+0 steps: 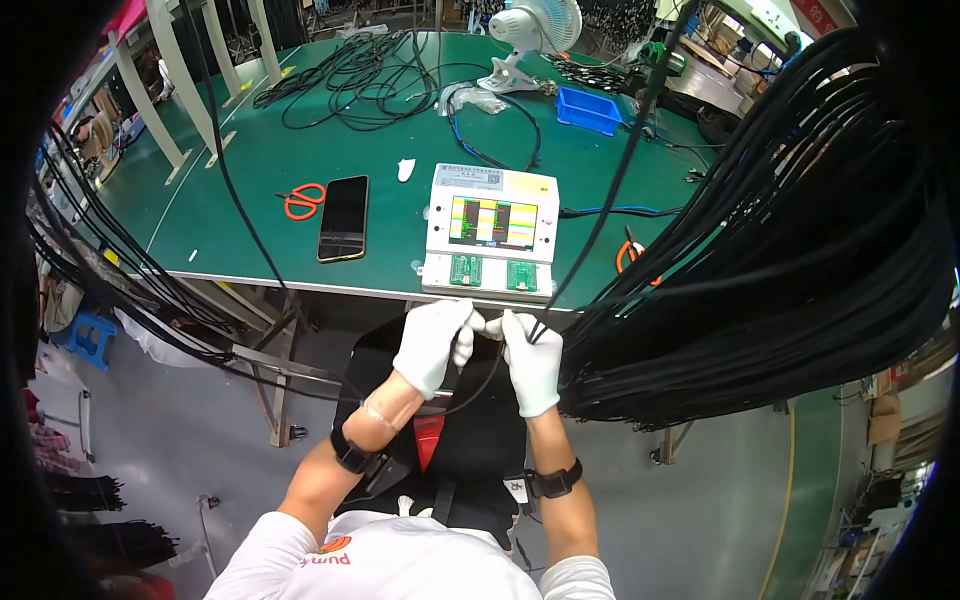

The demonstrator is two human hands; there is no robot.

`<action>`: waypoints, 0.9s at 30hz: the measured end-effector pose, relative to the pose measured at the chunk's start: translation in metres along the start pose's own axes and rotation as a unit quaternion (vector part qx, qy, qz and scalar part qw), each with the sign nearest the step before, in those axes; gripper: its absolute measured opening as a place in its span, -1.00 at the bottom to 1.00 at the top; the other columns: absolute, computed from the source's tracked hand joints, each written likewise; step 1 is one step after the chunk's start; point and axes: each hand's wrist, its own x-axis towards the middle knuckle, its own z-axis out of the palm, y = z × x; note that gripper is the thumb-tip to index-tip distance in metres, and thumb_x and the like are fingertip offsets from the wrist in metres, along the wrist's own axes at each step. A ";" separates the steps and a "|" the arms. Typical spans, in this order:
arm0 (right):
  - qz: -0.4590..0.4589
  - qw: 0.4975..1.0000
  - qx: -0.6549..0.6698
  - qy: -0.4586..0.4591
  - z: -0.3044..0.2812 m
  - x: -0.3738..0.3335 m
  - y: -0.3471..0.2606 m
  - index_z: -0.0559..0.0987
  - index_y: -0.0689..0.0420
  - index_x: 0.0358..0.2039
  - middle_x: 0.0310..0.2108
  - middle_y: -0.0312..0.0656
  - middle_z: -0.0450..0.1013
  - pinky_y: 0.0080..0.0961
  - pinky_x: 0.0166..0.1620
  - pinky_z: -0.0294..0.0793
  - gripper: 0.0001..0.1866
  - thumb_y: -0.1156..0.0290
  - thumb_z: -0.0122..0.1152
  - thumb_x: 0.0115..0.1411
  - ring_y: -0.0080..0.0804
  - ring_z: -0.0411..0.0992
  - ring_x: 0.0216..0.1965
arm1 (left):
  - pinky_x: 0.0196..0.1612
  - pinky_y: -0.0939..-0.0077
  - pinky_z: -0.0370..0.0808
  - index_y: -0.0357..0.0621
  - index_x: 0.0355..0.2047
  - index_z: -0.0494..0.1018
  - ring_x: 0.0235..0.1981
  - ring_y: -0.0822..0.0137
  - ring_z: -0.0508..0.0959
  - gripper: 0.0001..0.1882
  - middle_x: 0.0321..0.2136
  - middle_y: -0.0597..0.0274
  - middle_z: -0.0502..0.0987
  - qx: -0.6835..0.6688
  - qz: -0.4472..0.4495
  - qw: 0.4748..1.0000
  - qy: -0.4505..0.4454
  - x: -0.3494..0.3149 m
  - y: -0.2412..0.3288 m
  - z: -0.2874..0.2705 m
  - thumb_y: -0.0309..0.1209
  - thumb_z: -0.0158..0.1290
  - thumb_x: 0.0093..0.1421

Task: Testing bundles of black electrical cables using a specialized testing device on a production floor.

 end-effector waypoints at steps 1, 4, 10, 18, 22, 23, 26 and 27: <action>-0.015 1.000 -0.011 0.011 0.002 -0.006 0.001 0.64 0.26 -0.40 -0.77 -0.54 0.17 -0.69 -0.63 -0.03 -0.65 0.27 0.02 0.36 -0.81 0.04 -0.73 | -0.70 0.65 0.18 -0.23 -0.36 0.48 -0.75 0.52 0.25 -0.70 -0.70 0.39 0.32 -0.011 -0.029 0.999 -0.017 -0.007 -0.007 -0.012 -0.21 0.00 0.31; 0.020 0.998 0.008 0.054 -0.023 0.001 0.036 0.63 0.25 -0.43 -0.76 -0.53 0.20 -0.70 -0.63 -0.03 -0.65 0.30 0.02 0.36 -0.81 0.05 -0.72 | -0.74 0.65 0.08 -0.22 -0.36 0.47 -0.79 0.55 0.17 -0.70 -0.74 0.44 0.25 -0.032 -0.088 0.994 -0.060 -0.016 -0.029 -0.037 -0.20 0.01 0.31; -0.041 0.994 0.033 -0.097 0.009 -0.046 0.024 0.61 0.24 -0.42 -0.67 -0.43 0.37 -0.65 -0.56 0.23 -0.69 0.36 -0.02 0.35 -0.67 0.29 -0.68 | -0.75 0.67 -0.02 -0.20 -0.34 0.46 -0.82 0.59 0.06 -0.70 -0.77 0.47 0.20 -0.008 -0.340 0.933 -0.114 0.001 -0.089 -0.064 -0.21 -0.05 0.35; -0.255 0.832 -0.254 -0.421 0.017 -0.103 -0.005 0.59 0.14 -0.33 -0.47 -0.09 0.50 -0.42 -0.33 0.46 -0.81 0.52 0.18 -0.02 -0.25 0.51 -0.41 | -0.75 0.69 -0.02 -0.20 -0.25 0.49 -0.81 0.64 0.10 -0.73 -0.65 0.37 0.43 -0.022 -0.248 0.953 -0.172 -0.018 -0.079 -0.045 -0.28 -0.12 0.38; -0.373 0.753 -0.426 -0.334 -0.025 -0.080 0.009 0.61 0.16 -0.30 -0.41 -0.10 0.54 -0.46 -0.29 0.47 -0.78 0.60 0.14 -0.01 -0.29 0.54 -0.36 | -0.75 0.71 -0.02 -0.21 -0.18 0.48 -0.82 0.66 0.09 -0.72 -0.61 0.37 0.46 0.039 -0.156 0.971 -0.177 -0.031 -0.065 -0.043 -0.28 -0.14 0.39; -0.380 0.766 -0.459 -0.243 -0.035 -0.076 0.017 0.60 0.20 -0.28 -0.41 -0.10 0.54 -0.46 -0.31 0.47 -0.81 0.58 0.14 0.06 -0.30 0.54 -0.36 | -0.75 0.72 -0.02 -0.22 -0.14 0.47 -0.82 0.66 0.07 -0.71 -0.60 0.37 0.46 0.058 -0.131 0.972 -0.184 -0.033 -0.063 -0.040 -0.27 -0.14 0.39; -0.195 0.943 -0.262 -0.069 -0.022 -0.057 0.030 0.59 0.21 -0.30 -0.34 -0.05 0.51 -0.48 -0.27 0.47 -0.85 0.43 0.13 0.16 -0.30 0.52 -0.33 | -0.73 0.72 0.00 -0.24 -0.14 0.48 -0.81 0.66 0.09 -0.70 -0.60 0.37 0.47 0.079 -0.115 0.973 -0.185 -0.034 -0.059 -0.033 -0.27 -0.13 0.39; -0.194 0.943 -0.261 -0.068 -0.016 -0.049 0.029 0.59 0.21 -0.30 -0.34 -0.05 0.51 -0.48 -0.27 0.47 -0.85 0.43 0.13 0.16 -0.30 0.52 -0.33 | -0.72 0.72 0.00 -0.25 -0.14 0.48 -0.80 0.67 0.10 -0.70 -0.59 0.37 0.47 0.092 -0.105 0.973 -0.184 -0.035 -0.057 -0.033 -0.28 -0.13 0.39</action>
